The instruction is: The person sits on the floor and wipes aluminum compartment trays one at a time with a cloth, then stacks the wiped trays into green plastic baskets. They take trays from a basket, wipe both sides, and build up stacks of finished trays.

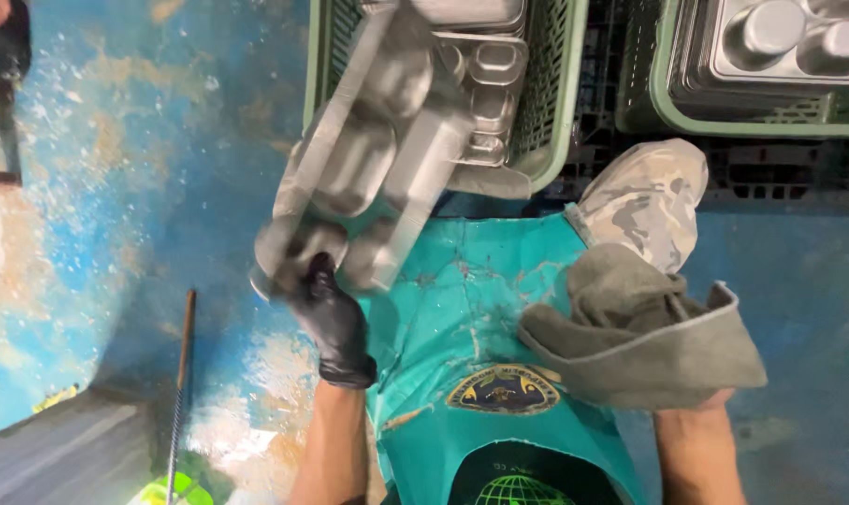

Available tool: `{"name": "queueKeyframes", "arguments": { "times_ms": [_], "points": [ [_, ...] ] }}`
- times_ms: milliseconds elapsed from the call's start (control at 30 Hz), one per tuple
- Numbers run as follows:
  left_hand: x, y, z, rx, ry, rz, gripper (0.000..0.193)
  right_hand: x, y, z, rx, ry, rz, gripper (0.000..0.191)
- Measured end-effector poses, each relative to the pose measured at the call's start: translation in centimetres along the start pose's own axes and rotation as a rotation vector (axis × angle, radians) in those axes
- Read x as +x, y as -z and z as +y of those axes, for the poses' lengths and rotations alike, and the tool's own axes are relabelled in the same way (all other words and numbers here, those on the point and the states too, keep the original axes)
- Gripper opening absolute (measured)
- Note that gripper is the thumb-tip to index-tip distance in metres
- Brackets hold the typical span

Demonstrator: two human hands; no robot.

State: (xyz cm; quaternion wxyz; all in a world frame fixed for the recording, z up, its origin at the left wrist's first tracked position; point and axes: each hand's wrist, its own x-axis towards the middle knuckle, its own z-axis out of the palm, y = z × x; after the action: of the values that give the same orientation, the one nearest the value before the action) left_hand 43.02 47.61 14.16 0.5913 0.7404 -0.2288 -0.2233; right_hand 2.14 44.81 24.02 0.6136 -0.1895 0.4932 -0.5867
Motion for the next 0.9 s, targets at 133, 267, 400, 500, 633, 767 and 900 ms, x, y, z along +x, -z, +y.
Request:
{"name": "queueKeyframes", "arguments": {
  "times_ms": [133,267,400,500,633,767,900],
  "points": [
    [3.8,-2.6,11.0,0.804,-1.077,-0.560,0.043,0.2,0.8,-0.5,-0.044,-0.004,-0.012,0.061],
    [4.8,-5.8,16.7,0.894,-0.970,-0.599,0.046,0.8,-0.6,-0.4,-0.164,-0.093,-0.123,0.061],
    [4.9,-6.6,17.8,1.089,-1.253,-0.884,0.049,0.2,-3.3,0.3,-0.285,-0.182,-0.284,0.060],
    [5.1,-6.5,18.2,1.033,-0.976,-0.813,0.038,0.0,-3.9,0.8,-0.280,-0.203,-0.268,0.060],
    [4.0,-7.2,19.5,1.134,-1.240,-0.813,0.046,2.1,-3.5,2.8,-0.185,-0.265,-0.188,0.059],
    [1.7,-6.7,21.2,0.975,-0.773,-0.824,0.052,5.2,-7.0,8.3,0.001,-0.468,-0.147,0.059],
    [-1.4,-5.5,21.0,0.474,-0.294,-1.073,0.091,5.0,-15.1,13.0,-0.202,-0.173,-0.804,0.061]
  ]
}}
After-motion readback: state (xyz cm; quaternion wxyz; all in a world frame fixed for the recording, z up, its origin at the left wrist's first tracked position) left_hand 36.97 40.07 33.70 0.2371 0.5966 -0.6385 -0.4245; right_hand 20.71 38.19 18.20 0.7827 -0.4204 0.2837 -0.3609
